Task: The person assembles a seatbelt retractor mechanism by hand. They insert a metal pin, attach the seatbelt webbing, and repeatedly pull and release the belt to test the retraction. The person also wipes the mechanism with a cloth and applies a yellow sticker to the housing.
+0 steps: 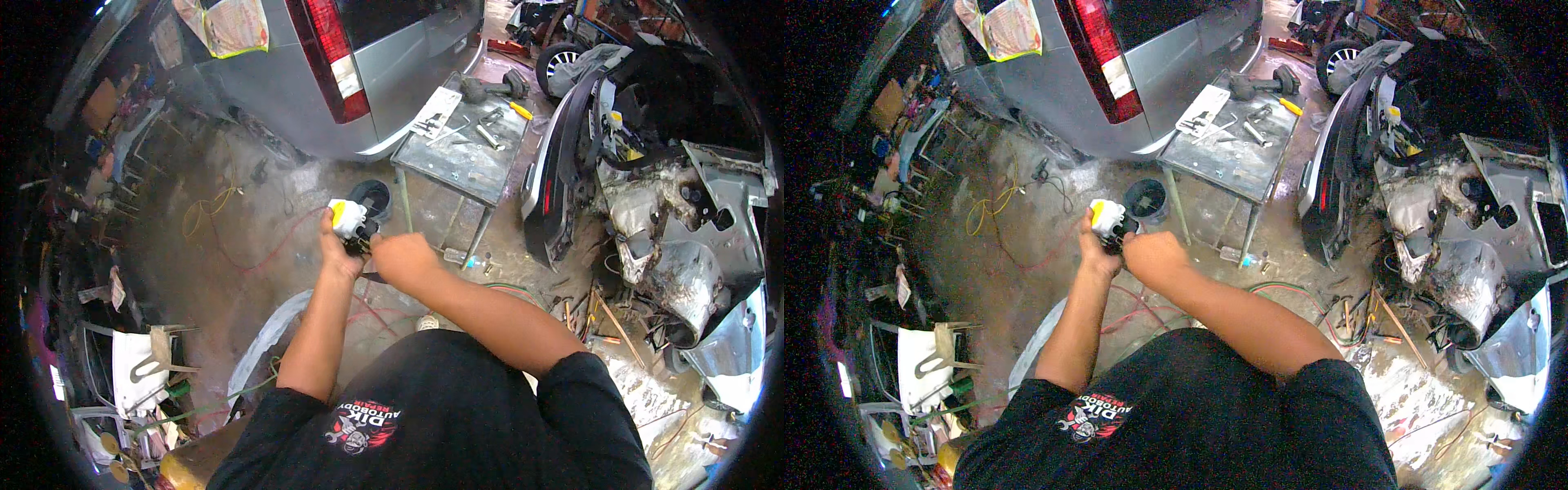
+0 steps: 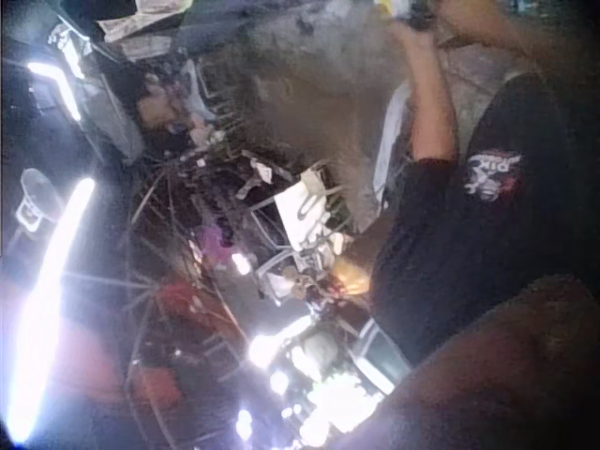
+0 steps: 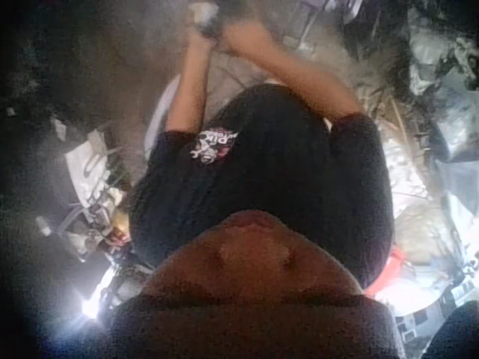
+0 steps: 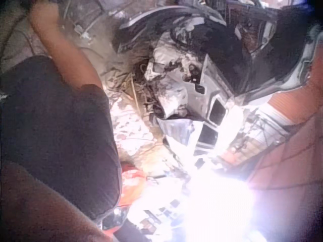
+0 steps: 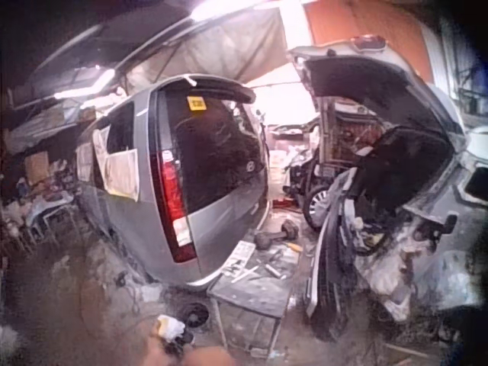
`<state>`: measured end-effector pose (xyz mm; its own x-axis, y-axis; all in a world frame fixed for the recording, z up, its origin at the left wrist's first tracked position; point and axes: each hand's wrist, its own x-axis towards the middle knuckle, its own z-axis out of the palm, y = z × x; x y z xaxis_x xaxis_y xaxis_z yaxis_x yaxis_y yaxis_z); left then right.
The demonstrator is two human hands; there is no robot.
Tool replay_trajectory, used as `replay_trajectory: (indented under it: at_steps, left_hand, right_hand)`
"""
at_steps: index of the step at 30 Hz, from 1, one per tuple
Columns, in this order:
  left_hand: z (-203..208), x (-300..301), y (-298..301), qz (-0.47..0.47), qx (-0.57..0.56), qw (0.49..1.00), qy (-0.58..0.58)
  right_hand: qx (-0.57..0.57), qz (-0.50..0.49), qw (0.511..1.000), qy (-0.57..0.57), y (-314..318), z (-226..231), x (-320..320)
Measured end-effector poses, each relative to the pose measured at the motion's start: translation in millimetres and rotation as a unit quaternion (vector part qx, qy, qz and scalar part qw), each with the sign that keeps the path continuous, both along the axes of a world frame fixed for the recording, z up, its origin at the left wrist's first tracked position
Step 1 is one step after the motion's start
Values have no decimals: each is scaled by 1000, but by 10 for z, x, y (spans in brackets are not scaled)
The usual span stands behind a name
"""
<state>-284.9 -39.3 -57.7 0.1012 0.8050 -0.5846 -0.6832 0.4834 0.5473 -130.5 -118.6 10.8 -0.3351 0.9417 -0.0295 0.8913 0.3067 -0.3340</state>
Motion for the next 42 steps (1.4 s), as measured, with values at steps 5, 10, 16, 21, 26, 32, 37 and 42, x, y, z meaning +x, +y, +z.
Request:
replay_trajectory:
  at_steps: [5, 10, 16, 21, 26, 32, 37, 42]
  left_hand:
    - [-319, -318, 61, 26, 12, 1000, -11]
    - [-278, -497, 102, 61, -22, 997, -38]
    - [111, -332, -59, 78, -7, 995, -58]
    - [119, -179, -71, 63, 37, 996, -50]
    - [29, -206, -15, 62, 44, 996, -55]
    - [79, -245, 9, 52, 41, 997, -49]
    - [188, -148, -37, 36, 73, 996, -48]
    - [256, -72, -69, 63, 60, 995, -57]
  right_hand:
    - [-7, 28, 999, -17, 78, -112, -97]
    - [9, 49, 998, -26, -63, -104, -194]
    - [12, 48, 998, -37, -64, -19, -182]
    - [50, 57, 997, -11, -18, 39, -149]
    - [44, 51, 998, -20, -27, 59, -73]
    - [55, 62, 996, -8, -133, 186, -2]
    - [67, 46, 997, -17, -129, 157, 9]
    - [76, 45, 996, 12, -74, 251, -15]
